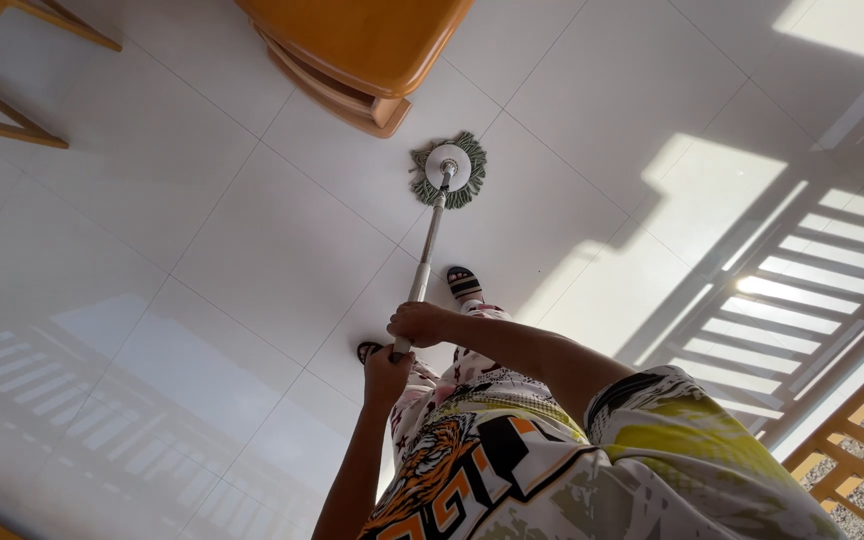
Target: Mopping a tiled balcony floor using a string mop.
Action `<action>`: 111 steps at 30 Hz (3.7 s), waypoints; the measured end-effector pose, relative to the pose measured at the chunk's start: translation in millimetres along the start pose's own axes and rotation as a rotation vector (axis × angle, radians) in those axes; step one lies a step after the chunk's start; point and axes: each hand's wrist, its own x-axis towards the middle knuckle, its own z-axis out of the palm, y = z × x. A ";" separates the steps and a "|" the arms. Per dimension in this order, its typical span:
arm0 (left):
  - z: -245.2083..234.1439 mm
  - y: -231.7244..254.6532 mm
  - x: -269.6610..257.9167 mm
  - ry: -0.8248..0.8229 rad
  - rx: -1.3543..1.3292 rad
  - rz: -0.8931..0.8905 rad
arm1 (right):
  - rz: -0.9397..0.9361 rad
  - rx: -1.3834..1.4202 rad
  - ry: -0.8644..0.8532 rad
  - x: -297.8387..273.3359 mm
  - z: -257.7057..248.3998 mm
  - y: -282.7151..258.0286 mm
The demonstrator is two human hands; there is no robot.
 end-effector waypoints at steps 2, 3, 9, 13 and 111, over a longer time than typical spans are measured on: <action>1.5 12.3 28.0 -0.025 0.021 0.087 | 0.070 -0.033 0.017 -2.5 -7.5 16.2; -1.4 22.0 38.9 -0.046 0.102 0.078 | 0.128 -0.064 0.063 -2.6 -8.2 23.0; -49.8 19.5 49.7 -0.124 0.288 0.102 | 0.317 -0.077 0.204 45.0 8.2 6.2; -115.5 -60.9 27.2 -0.100 0.275 0.104 | 0.357 -0.113 0.210 122.4 71.6 -51.6; -402.2 -60.5 46.4 -0.111 0.102 0.168 | 0.321 0.219 0.287 326.8 -46.0 -164.9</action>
